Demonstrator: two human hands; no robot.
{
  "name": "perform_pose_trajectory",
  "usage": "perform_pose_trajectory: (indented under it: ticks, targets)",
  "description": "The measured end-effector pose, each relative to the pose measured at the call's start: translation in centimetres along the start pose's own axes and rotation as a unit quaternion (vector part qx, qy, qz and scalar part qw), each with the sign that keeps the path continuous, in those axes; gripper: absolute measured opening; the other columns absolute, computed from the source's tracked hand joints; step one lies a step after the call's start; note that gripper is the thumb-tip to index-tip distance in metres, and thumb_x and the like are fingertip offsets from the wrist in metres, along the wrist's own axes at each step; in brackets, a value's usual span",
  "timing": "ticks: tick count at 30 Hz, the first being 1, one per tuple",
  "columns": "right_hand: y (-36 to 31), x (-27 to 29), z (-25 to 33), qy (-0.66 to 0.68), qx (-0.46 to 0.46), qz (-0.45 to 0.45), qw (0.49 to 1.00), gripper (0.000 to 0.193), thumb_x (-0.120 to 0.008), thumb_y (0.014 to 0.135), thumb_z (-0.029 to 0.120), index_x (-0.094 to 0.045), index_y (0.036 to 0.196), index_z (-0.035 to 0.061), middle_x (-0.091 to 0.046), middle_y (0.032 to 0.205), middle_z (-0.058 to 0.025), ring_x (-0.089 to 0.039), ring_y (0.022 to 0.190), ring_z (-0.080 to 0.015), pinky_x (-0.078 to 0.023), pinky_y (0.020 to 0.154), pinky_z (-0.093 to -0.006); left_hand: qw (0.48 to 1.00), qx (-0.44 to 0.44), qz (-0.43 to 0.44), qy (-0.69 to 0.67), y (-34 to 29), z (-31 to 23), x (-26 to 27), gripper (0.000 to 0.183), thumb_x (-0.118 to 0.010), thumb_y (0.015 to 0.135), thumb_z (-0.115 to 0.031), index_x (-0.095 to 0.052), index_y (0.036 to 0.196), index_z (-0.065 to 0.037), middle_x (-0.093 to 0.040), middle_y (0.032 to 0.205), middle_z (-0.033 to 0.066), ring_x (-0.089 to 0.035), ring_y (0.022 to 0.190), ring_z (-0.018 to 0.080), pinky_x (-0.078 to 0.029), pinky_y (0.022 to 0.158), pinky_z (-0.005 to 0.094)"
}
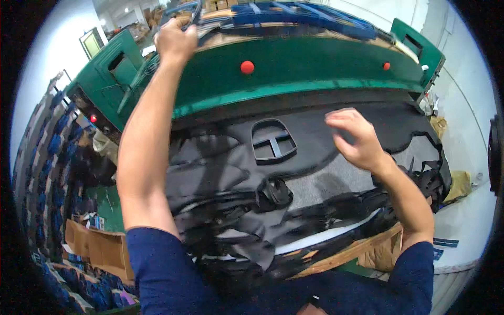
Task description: Placing and aligning black fabric pieces onto an industrial template and operating a press machine.
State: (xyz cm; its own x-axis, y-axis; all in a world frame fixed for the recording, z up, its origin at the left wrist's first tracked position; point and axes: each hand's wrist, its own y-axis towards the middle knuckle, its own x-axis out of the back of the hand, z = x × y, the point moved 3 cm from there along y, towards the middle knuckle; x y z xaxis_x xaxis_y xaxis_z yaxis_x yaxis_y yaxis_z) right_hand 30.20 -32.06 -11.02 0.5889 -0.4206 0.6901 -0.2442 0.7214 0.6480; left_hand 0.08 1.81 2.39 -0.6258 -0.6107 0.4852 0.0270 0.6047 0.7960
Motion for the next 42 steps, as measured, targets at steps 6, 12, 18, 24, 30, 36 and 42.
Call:
perform_pose_trajectory:
  ticks: [6,12,18,24,30,36,42]
  targets:
    - [-8.3,-3.9,-2.2,0.038,-0.111,0.047,0.992,0.035,-0.071,0.078,0.002,-0.067,0.113,0.0,-0.067,0.116,-0.019,-0.064,0.107,-0.0358,-0.051,0.094,-0.0422,0.997,-0.008,0.064,0.033,1.1,3.1,-5.5,0.048,-0.075,0.081,-0.041,-0.073,0.119,-0.013,-0.072,0.118,0.0149,-0.068,0.111,0.0284,-0.05,0.099,0.0368]
    - [-7.0,-10.7,-5.2,0.057,-0.206,0.071,0.974,0.062,-0.076,0.08,0.014,-0.055,0.138,0.0094,-0.051,0.143,-0.0246,-0.052,0.13,-0.0407,-0.043,0.108,-0.0442,0.998,0.03,0.057,-0.006,-1.3,2.1,-5.7,0.026,-0.07,0.074,-0.017,-0.079,0.096,-0.007,-0.075,0.096,0.017,-0.074,0.09,0.0255,-0.056,0.088,0.0349]
    - [-6.4,-15.8,-8.2,0.106,-0.239,0.079,0.962,0.03,-0.077,0.081,0.019,-0.072,0.108,0.0064,-0.066,0.123,-0.0242,-0.054,0.13,-0.037,-0.043,0.108,-0.0438,0.989,0.054,0.134,0.01,0.3,1.3,-5.3,0.024,-0.07,0.067,-0.02,-0.079,0.084,-0.007,-0.075,0.082,0.0151,-0.073,0.077,0.0256,-0.057,0.077,0.0349]
    - [-6.1,-17.9,-7.5,0.118,-0.238,0.068,0.962,0.026,-0.075,0.084,0.02,-0.071,0.106,0.0076,-0.065,0.125,-0.0225,-0.054,0.13,-0.0377,-0.038,0.112,-0.0477,0.992,0.032,0.098,-0.069,-0.9,1.9,-3.2,0.051,-0.075,0.069,-0.03,-0.07,0.107,0.003,-0.073,0.096,0.0207,-0.071,0.092,0.0291,-0.055,0.084,0.0358]
    - [-6.6,-17.7,-7.6,0.072,-0.238,0.063,0.966,0.026,-0.073,0.086,0.022,-0.067,0.106,0.0073,-0.068,0.119,-0.015,-0.054,0.13,-0.0365,-0.033,0.115,-0.0523,0.994,-0.027,0.105,-0.017,-6.9,0.1,0.9,0.059,-0.075,0.081,-0.034,-0.063,0.127,0.002,-0.065,0.126,0.0248,-0.062,0.12,0.0336,-0.046,0.105,0.0378]
    - [-6.2,-17.8,-6.5,0.073,-0.215,0.03,0.973,0.022,-0.072,0.086,0.021,-0.064,0.102,0.0064,-0.067,0.104,-0.0135,-0.06,0.114,-0.0364,-0.038,0.11,-0.052,0.984,-0.069,0.072,-0.148,-18.8,0.2,6.6,0.054,-0.075,0.083,-0.021,-0.06,0.127,0.006,-0.062,0.13,0.0224,-0.06,0.122,0.0319,-0.045,0.106,0.0381]
    - [-5.9,-18.0,-6.3,0.047,-0.195,0.022,0.98,0.023,-0.073,0.086,0.021,-0.065,0.101,0.0065,-0.068,0.102,-0.0138,-0.063,0.102,-0.0372,-0.044,0.102,-0.0503,0.972,0.011,0.124,-0.202,-27.2,-0.4,10.0,0.049,-0.075,0.083,-0.012,-0.06,0.126,0.005,-0.063,0.128,0.0199,-0.059,0.123,0.0301,-0.044,0.107,0.0368]
